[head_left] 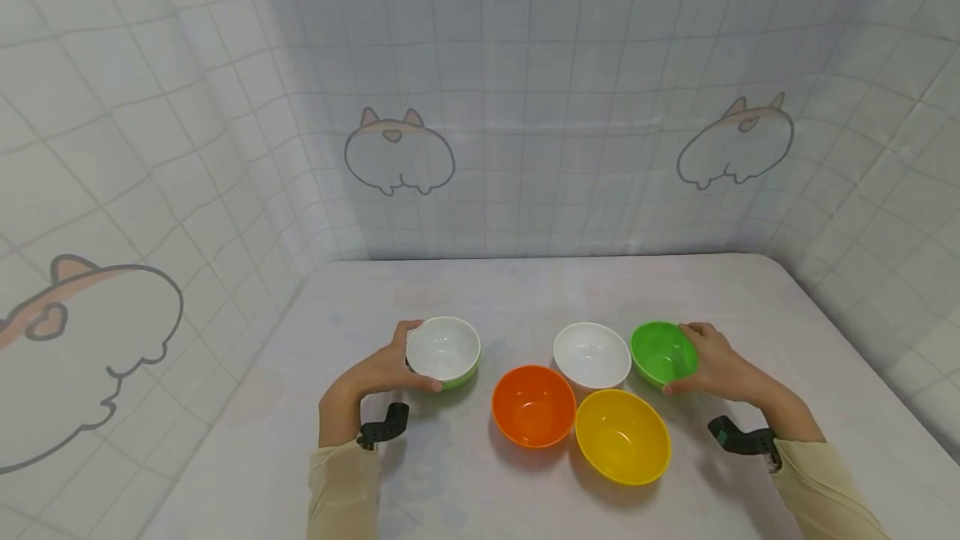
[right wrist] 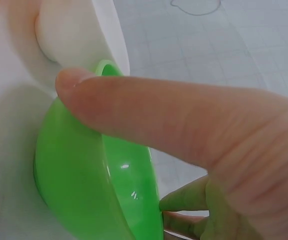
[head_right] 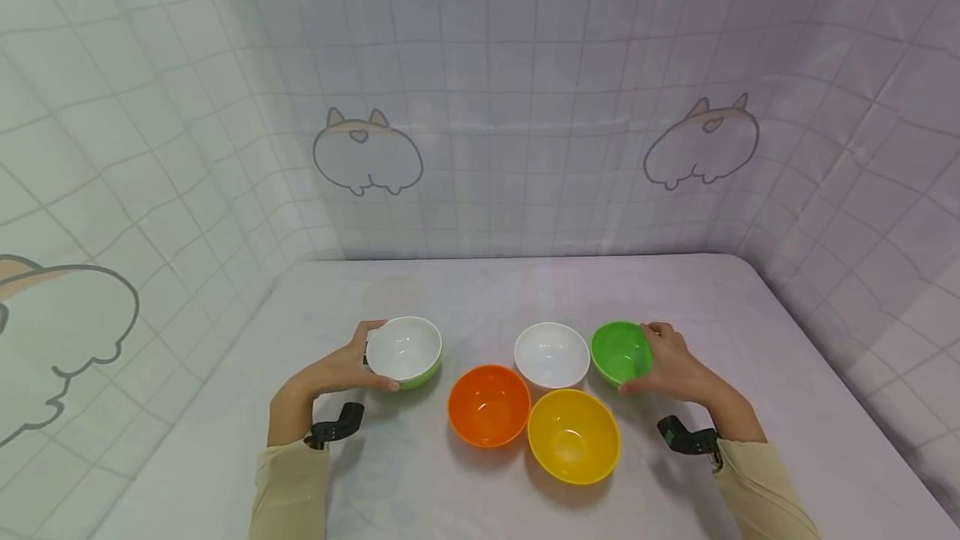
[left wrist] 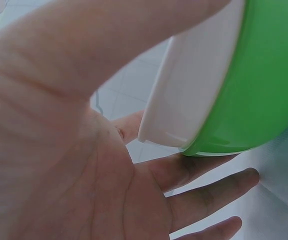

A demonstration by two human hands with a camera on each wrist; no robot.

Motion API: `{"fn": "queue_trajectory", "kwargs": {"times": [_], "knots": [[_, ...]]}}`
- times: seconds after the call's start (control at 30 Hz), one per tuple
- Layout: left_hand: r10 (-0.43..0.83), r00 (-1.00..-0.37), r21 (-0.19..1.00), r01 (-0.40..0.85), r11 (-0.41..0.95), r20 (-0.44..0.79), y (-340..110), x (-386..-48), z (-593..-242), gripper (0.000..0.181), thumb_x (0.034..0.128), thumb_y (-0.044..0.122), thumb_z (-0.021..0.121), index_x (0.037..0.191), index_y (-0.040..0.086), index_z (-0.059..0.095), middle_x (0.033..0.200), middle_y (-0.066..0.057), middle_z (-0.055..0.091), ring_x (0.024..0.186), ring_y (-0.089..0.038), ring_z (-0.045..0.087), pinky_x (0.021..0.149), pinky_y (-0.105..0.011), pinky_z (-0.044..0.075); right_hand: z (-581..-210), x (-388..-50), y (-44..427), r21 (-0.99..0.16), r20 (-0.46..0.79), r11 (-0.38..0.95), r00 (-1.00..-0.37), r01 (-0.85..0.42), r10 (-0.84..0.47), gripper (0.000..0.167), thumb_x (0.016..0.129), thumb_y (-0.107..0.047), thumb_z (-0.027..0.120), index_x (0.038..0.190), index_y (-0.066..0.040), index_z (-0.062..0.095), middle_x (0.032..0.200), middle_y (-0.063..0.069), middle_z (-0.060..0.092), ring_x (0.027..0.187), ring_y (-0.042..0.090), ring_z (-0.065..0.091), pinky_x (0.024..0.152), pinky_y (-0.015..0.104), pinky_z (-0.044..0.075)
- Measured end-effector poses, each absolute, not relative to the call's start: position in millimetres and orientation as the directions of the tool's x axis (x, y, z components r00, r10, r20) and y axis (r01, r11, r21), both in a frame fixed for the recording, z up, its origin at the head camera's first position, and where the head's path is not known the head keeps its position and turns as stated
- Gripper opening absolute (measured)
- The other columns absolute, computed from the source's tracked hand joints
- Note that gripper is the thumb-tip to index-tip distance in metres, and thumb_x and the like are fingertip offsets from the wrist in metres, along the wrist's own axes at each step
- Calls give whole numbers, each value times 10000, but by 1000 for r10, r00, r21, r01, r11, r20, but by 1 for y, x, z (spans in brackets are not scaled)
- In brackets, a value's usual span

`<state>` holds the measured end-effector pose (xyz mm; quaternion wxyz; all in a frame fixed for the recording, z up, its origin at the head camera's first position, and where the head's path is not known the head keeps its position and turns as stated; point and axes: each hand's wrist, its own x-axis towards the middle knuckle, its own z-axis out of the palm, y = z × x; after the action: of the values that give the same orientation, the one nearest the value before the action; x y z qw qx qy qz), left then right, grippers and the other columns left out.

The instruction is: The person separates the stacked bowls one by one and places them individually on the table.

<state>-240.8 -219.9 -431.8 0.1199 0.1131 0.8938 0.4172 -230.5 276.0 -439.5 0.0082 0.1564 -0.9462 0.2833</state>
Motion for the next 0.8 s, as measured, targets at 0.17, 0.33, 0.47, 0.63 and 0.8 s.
{"fn": "queue_trajectory", "kwargs": {"times": [0.17,0.33,0.47,0.63,0.8], "knots": [[306,-945,777,107,620,-114,-220,-240,-432,1094,683,296,872,1473,92,143,1365,-241,429,1236,-364,441,978,-542,364,-440,-231,276,-531,94,795,-953,-293,-288,1036,646,-302,879,1346,209,312,1269,417,295,1098,552,364,819,688,408],[297,-947,767,100,634,-123,-220,-240,-433,1102,678,329,874,1477,107,147,1368,-223,431,1241,-345,438,982,-527,366,-443,-231,277,-539,74,798,-959,-270,-275,1063,659,-312,870,1365,216,277,1293,417,270,1105,551,361,824,681,413],[287,-949,761,87,642,-133,-220,-240,-435,1106,674,351,876,1479,128,151,1374,-210,427,1248,-335,431,987,-521,363,-444,-231,277,-545,64,798,-962,-257,-265,1076,673,-318,862,1377,217,250,1308,411,253,1109,548,363,828,678,415],[284,-950,749,92,656,-132,-219,-240,-435,1102,674,359,874,1474,129,152,1368,-216,430,1245,-340,431,988,-517,362,-444,-230,277,-552,56,797,-965,-243,-255,1078,679,-326,855,1387,201,236,1318,415,238,1110,552,362,826,674,422],[280,-951,747,93,659,-129,-218,-239,-433,1104,673,347,875,1479,129,152,1361,-215,443,1240,-342,442,987,-523,361,-447,-229,277,-563,63,790,-965,-244,-253,1099,693,-343,847,1394,203,201,1333,437,215,1116,566,360,832,683,414]]}}
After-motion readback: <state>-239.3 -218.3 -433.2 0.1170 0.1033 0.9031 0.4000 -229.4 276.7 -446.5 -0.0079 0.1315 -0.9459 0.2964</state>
